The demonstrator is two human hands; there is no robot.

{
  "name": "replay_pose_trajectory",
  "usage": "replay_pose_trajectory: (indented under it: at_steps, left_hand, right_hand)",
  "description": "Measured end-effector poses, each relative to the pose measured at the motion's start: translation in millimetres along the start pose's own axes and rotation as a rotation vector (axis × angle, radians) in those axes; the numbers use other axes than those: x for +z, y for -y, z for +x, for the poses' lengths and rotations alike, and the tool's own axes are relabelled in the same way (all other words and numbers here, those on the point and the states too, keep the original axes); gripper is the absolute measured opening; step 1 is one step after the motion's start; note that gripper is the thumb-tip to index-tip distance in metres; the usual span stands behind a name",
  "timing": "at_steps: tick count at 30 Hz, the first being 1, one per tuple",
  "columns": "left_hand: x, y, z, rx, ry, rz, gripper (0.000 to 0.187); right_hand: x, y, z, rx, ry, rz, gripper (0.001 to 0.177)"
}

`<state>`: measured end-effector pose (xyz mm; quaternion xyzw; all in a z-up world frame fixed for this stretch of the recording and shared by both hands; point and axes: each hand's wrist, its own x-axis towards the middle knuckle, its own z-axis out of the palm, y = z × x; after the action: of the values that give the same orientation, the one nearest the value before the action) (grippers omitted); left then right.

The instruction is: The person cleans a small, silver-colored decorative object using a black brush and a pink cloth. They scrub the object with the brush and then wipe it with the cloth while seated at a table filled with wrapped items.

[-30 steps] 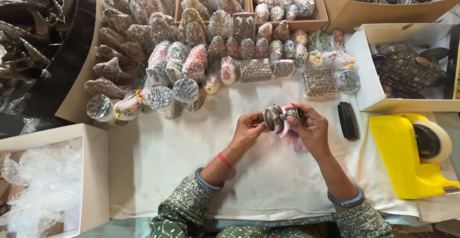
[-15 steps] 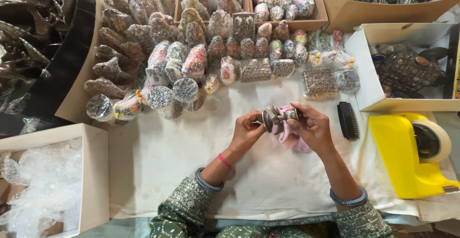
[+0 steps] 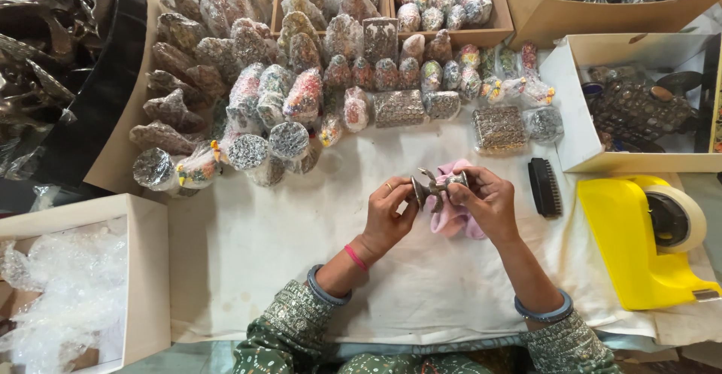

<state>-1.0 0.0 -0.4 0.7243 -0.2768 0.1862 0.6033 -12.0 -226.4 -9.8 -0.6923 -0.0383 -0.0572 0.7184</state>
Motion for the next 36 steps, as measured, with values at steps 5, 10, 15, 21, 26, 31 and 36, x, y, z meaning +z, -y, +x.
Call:
replay_pose_trajectory:
  at_steps: [5, 10, 15, 21, 26, 31, 36]
  left_hand:
    - [5, 16, -3, -0.113, 0.023, -0.117, 0.023]
    - [15, 68, -17, -0.601, 0.1, -0.719, 0.016]
    - [14, 77, -21, -0.534, 0.163, -0.73, 0.013]
    - [10, 54, -13, -0.559, 0.136, -0.653, 0.014]
    - [10, 49, -15, -0.537, 0.118, -0.684, 0.012]
    - [11, 40, -16, -0.521, 0.083, -0.632, 0.011]
    - [13, 39, -19, -0.414, 0.02, -0.617, 0.01]
  right_hand:
    - [5, 9, -1, -0.026, -0.025, 0.009, 0.035]
    - [8, 23, -2, -0.096, -0.017, -0.072, 0.042]
    - [9, 18, -1, -0.148, 0.06, -0.112, 0.044]
    - [6, 27, -1, -0.154, 0.12, -0.131, 0.05]
    - [6, 26, -2, -0.153, 0.107, -0.215, 0.047]
    - [9, 37, -1, -0.185, 0.11, -0.238, 0.044]
    - [7, 26, -2, -0.155, 0.067, -0.251, 0.045]
